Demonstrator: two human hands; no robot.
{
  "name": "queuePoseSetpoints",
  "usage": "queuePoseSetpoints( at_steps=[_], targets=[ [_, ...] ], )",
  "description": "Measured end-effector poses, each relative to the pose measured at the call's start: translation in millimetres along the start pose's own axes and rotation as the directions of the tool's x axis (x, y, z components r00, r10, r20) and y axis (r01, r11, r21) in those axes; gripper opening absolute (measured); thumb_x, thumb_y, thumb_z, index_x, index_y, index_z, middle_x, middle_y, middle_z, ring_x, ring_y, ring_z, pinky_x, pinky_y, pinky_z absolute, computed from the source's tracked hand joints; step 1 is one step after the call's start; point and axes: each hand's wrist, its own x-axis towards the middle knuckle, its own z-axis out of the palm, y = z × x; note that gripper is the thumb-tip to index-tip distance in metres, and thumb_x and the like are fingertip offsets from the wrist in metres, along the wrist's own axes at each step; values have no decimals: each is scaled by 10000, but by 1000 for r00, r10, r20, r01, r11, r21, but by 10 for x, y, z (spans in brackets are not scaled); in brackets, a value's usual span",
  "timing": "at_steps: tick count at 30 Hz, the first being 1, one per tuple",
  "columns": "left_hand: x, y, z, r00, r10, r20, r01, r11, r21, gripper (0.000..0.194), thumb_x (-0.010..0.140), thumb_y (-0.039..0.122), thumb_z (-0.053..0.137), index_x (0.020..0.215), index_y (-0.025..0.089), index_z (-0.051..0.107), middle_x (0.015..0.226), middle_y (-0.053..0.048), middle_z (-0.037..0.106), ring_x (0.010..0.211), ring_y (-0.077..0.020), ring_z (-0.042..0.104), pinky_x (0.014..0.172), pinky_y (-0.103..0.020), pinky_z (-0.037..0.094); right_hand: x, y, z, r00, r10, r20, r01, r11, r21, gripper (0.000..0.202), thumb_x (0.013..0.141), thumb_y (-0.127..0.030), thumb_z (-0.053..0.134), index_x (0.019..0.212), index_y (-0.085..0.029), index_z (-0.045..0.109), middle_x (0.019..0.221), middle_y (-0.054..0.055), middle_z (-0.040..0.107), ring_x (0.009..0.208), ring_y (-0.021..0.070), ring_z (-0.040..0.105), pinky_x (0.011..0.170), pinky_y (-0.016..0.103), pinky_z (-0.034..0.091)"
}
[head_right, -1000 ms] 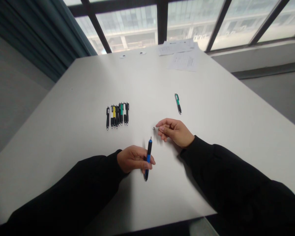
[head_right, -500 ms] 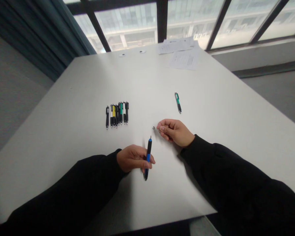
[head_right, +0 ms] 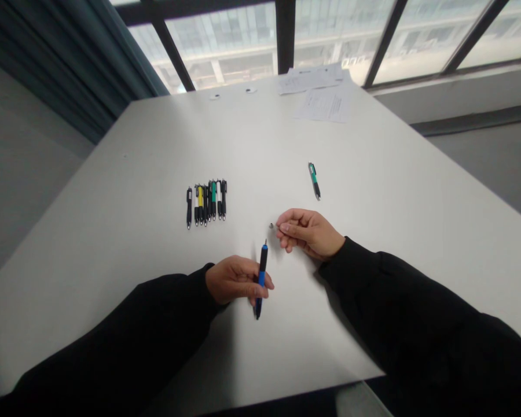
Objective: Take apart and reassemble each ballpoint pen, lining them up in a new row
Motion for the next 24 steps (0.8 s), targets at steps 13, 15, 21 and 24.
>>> queuePoseSetpoints(
  at_steps=[13, 15, 21, 24],
  targets=[
    [5, -23, -13, 1000, -2, -5, 2, 1000, -1, 384, 638, 336, 844, 875, 56, 731, 597, -55, 666, 498, -102, 616, 514, -197, 517, 6, 16, 6, 1000, -24, 11, 23, 999, 47, 230, 734, -248, 789, 896, -160, 653, 713, 15, 669, 564, 91, 593, 493, 191, 479],
    [4, -3, 0, 1000, -8, -11, 8, 1000, -6, 386, 632, 343, 846, 861, 54, 728, 596, -54, 665, 491, -101, 612, 505, -196, 515, 9, 19, 7, 999, -34, 11, 34, 999, 37, 226, 714, -245, 806, 857, -154, 656, 735, 30, 688, 601, 101, 618, 507, 189, 492],
    [3, 9, 19, 999, -15, -31, 15, 1000, 7, 393, 635, 358, 840, 858, 56, 725, 631, -61, 678, 483, -99, 613, 485, -190, 510, 7, 26, 23, 998, -70, -3, 70, 997, 13, 212, 673, -242, 836, 782, -147, 682, 765, 40, 713, 610, 96, 642, 518, 181, 511],
    [3, 8, 18, 1000, -14, -19, 15, 1000, 5, 395, 638, 370, 836, 855, 60, 724, 638, -56, 678, 472, -88, 605, 476, -177, 502, 3, 29, 22, 997, -75, -12, 75, 997, 22, 217, 666, -246, 841, 800, -158, 695, 774, 37, 720, 608, 95, 649, 520, 180, 520]
  ],
)
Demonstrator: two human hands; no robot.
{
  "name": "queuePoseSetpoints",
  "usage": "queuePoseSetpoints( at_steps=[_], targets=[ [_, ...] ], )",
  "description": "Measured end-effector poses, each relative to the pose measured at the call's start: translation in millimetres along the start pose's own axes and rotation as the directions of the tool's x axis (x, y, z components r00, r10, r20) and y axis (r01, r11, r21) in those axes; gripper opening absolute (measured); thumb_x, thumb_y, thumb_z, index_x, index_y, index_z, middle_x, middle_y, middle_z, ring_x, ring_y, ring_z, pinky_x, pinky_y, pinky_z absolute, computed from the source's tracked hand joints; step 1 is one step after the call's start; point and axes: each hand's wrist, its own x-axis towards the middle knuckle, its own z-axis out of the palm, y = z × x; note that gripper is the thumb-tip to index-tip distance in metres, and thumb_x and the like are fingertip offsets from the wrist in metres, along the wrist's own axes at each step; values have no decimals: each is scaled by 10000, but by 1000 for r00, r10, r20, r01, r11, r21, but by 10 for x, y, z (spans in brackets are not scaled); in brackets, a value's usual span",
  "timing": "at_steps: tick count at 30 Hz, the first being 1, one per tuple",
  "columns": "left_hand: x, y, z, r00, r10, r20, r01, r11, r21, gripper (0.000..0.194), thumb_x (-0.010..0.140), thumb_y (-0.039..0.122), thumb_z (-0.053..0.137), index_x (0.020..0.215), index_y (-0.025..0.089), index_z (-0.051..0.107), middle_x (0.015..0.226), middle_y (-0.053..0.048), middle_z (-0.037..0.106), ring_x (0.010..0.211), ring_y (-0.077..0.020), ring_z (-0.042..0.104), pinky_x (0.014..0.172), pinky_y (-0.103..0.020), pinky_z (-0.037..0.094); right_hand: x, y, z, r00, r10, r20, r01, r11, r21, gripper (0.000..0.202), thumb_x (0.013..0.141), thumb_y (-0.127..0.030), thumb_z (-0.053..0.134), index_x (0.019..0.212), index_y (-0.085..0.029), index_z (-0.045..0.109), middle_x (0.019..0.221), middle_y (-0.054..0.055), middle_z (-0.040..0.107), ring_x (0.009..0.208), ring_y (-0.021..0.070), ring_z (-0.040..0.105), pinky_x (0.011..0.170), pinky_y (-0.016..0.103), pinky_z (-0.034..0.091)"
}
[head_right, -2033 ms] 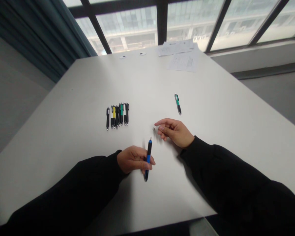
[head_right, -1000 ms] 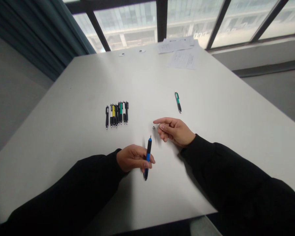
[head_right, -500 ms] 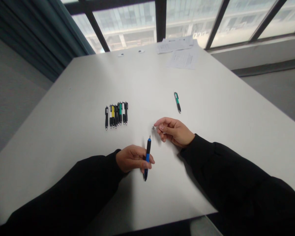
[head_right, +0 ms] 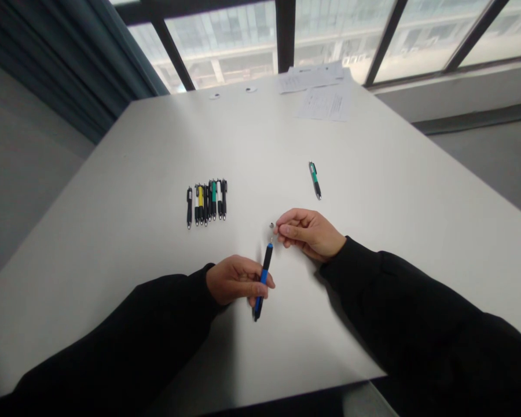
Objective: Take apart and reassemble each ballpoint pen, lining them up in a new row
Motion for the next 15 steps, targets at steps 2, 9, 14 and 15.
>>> queuePoseSetpoints(
  at_steps=[2, 9, 14, 15],
  targets=[
    [0, 5, 0, 1000, -1, 10, 1, 1000, 0, 397, 639, 374, 835, 855, 61, 723, 632, -52, 675, 466, -85, 599, 468, -172, 497, -1, 1, -4, 1000, 1, -3, -1, 1000, 16, 216, 664, -244, 841, 809, -165, 702, 785, 35, 724, 615, 95, 655, 526, 180, 526],
    [-4, 33, 6, 1000, -2, 13, 1, 1000, 27, 397, 643, 385, 831, 843, 61, 720, 587, -31, 651, 447, -76, 580, 452, -162, 478, 4, 10, -10, 1000, -13, 7, 12, 999, 31, 211, 664, -228, 841, 819, -164, 713, 808, 41, 739, 626, 94, 668, 532, 173, 533],
    [0, 11, -18, 1000, -12, 11, 11, 999, 36, 399, 646, 384, 829, 856, 62, 721, 606, -42, 663, 451, -82, 588, 455, -166, 478, 5, 10, -5, 1000, -1, 13, 1, 1000, 17, 214, 664, -237, 840, 819, -167, 711, 817, 44, 743, 608, 104, 671, 487, 174, 520],
    [1, 5, -23, 1000, -12, 12, 12, 999, 37, 399, 648, 382, 828, 860, 62, 721, 616, -46, 668, 454, -83, 590, 456, -166, 479, 5, 7, -2, 1000, -1, 15, 1, 1000, 18, 212, 662, -237, 841, 816, -167, 713, 817, 45, 744, 605, 106, 671, 475, 171, 515]
  ],
)
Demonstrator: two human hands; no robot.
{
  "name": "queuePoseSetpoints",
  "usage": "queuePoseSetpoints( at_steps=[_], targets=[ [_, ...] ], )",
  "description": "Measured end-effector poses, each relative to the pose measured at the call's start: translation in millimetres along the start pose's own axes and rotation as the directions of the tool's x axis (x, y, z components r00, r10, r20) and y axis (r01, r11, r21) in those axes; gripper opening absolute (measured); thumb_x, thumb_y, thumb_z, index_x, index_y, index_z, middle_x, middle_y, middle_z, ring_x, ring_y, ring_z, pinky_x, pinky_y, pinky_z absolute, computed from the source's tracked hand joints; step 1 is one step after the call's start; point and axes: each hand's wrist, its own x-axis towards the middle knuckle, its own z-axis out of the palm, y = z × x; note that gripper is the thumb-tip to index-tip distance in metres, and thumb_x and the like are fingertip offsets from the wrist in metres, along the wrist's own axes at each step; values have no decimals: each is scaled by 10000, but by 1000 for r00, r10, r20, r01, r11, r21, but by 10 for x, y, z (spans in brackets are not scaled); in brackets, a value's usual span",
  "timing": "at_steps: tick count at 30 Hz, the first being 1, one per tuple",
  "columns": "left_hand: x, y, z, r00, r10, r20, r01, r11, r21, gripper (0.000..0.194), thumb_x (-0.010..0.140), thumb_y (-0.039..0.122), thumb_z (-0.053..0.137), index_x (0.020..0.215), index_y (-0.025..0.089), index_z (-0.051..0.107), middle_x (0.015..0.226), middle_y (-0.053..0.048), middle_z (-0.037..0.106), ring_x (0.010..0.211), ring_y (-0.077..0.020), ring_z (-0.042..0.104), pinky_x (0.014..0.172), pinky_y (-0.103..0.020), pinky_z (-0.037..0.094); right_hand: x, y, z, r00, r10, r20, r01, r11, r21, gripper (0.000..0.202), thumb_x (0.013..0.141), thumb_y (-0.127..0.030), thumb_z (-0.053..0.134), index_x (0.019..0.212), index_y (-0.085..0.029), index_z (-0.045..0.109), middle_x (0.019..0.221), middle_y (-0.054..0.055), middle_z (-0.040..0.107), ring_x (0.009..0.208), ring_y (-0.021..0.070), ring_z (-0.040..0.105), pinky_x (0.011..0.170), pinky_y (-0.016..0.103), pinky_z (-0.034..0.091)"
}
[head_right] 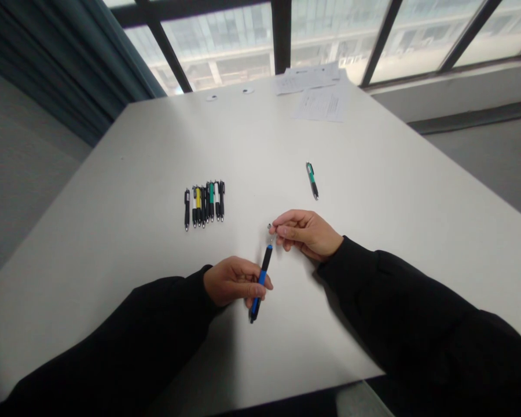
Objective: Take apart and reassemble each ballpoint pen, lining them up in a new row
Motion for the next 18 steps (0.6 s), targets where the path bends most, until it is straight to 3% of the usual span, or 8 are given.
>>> queuePoseSetpoints(
  at_steps=[11, 18],
  targets=[
    [-9, 7, 10, 1000, 7, 7, -7, 1000, -13, 393, 647, 377, 830, 853, 59, 721, 570, -30, 647, 440, -82, 579, 446, -163, 471, 5, 21, -21, 995, 16, 102, -12, 999, -38, 177, 680, -202, 828, 828, -147, 747, 758, 52, 745, 523, 74, 618, 487, 166, 517],
    [-1, -4, -2, 1000, 10, 14, -10, 1000, -19, 378, 657, 360, 827, 861, 59, 723, 573, -28, 648, 445, -82, 583, 444, -161, 476, 17, 74, -109, 981, 24, 191, 6, 988, -156, 150, 704, -172, 807, 841, -141, 754, 711, 30, 713, 527, 67, 598, 521, 171, 508]
  ],
)
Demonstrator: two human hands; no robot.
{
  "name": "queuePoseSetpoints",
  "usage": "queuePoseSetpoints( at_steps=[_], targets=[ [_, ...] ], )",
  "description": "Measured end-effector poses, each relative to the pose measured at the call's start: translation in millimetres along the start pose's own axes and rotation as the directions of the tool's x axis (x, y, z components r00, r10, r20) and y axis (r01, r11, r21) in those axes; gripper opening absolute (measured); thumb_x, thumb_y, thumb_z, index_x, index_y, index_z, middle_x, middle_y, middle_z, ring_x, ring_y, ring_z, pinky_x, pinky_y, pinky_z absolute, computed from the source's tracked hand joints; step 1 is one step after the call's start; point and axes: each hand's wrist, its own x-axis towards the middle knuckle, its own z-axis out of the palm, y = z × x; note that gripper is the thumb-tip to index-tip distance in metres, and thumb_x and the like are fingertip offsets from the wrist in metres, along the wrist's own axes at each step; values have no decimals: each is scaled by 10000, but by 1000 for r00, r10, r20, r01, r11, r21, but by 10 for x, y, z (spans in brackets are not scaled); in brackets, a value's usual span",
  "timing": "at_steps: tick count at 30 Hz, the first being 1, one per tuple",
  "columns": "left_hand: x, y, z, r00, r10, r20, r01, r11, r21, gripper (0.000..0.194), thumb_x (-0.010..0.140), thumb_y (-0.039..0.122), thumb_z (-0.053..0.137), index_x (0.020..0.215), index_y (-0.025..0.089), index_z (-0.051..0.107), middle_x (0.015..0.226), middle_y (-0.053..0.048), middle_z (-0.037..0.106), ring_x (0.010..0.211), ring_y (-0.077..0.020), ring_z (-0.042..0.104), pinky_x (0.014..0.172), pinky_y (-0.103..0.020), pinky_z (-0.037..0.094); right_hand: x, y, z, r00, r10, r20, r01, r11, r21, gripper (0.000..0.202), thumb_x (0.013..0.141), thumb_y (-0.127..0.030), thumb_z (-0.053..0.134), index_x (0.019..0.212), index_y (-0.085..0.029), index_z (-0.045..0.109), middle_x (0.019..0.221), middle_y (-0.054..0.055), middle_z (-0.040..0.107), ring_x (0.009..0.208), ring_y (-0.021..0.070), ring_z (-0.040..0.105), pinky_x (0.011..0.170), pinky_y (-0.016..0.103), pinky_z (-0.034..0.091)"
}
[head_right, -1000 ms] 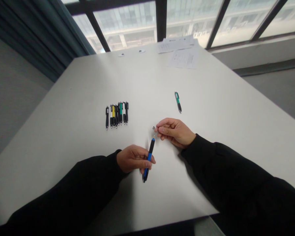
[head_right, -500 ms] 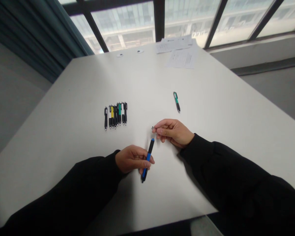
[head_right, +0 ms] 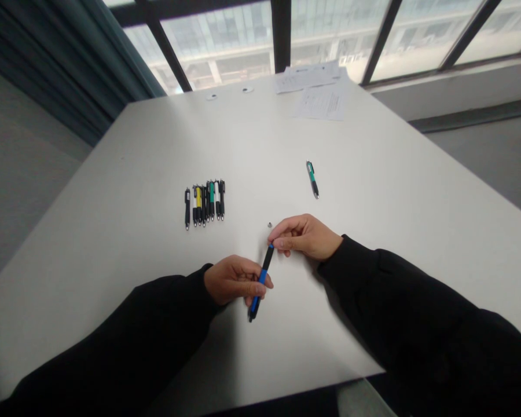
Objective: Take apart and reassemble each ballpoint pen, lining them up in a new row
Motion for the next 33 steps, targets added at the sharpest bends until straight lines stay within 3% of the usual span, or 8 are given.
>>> queuePoseSetpoints(
  at_steps=[12, 18, 20, 21, 24, 27, 30, 33],
  targets=[
    [1, -8, -15, 1000, -12, 8, 12, 1000, 8, 364, 657, 341, 830, 869, 63, 729, 572, -29, 652, 451, -81, 593, 459, -155, 487, -20, -66, -5, 994, 65, 84, -64, 998, -20, 186, 717, -203, 801, 864, -122, 719, 671, 10, 680, 560, 75, 597, 551, 180, 490],
    [-1, -6, -8, 1000, -5, -9, 5, 1000, -5, 384, 653, 362, 830, 874, 64, 731, 627, -55, 675, 461, -87, 594, 473, -178, 493, -55, -95, 49, 998, 6, 61, 9, 971, -240, 278, 794, -324, 728, 977, -118, 693, 730, 34, 656, 580, 99, 566, 537, 223, 468],
    [-3, 5, 2, 1000, 0, -3, 0, 1000, -14, 382, 658, 365, 827, 878, 67, 730, 660, -65, 687, 472, -87, 598, 486, -183, 500, -69, -120, 92, 993, -115, -3, 100, 882, -461, 252, 845, -342, 665, 976, -127, 678, 784, 51, 651, 580, 106, 545, 533, 242, 464],
    [-4, 11, 6, 1000, 6, 2, -6, 1000, -19, 377, 662, 362, 825, 880, 69, 730, 676, -68, 693, 477, -86, 601, 493, -184, 503, -71, -130, 112, 981, -194, -20, 144, 793, -593, 236, 867, -336, 632, 982, -135, 675, 827, 65, 653, 611, 119, 554, 562, 262, 480],
    [-6, 21, 16, 1000, 18, 11, -18, 999, -26, 370, 677, 358, 816, 891, 70, 728, 697, -71, 697, 488, -87, 605, 503, -187, 508, -45, -132, 142, 919, -394, 32, 209, 417, -884, 268, 903, -290, 560, 1117, -156, 649, 1060, 130, 645, 909, 216, 607, 814, 385, 517],
    [-10, 21, 17, 1000, 21, 8, -20, 1000, -23, 369, 682, 359, 811, 892, 67, 725, 694, -72, 696, 487, -90, 604, 498, -189, 507, 20, -84, 140, 905, -400, 142, 222, 161, -962, 410, 915, -242, 515, 1317, -162, 533, 1289, 166, 568, 1165, 284, 519, 995, 497, 429],
    [-16, 10, 6, 1000, 21, 8, -21, 1000, -17, 366, 686, 353, 809, 892, 64, 721, 685, -72, 695, 493, -94, 607, 502, -190, 508, 76, -29, 128, 917, -334, 220, 260, 80, -962, 393, 915, -169, 481, 1301, -166, 554, 1281, 155, 595, 1131, 277, 541, 965, 502, 449],
    [-17, -4, -13, 1000, 26, 4, -26, 1000, -5, 368, 688, 351, 807, 898, 61, 720, 678, -74, 697, 495, -99, 613, 501, -192, 509, 88, -15, 109, 907, -347, 238, 302, 141, -943, 295, 904, -116, 470, 1109, -165, 676, 1105, 138, 680, 1009, 241, 591, 899, 439, 494]
  ],
)
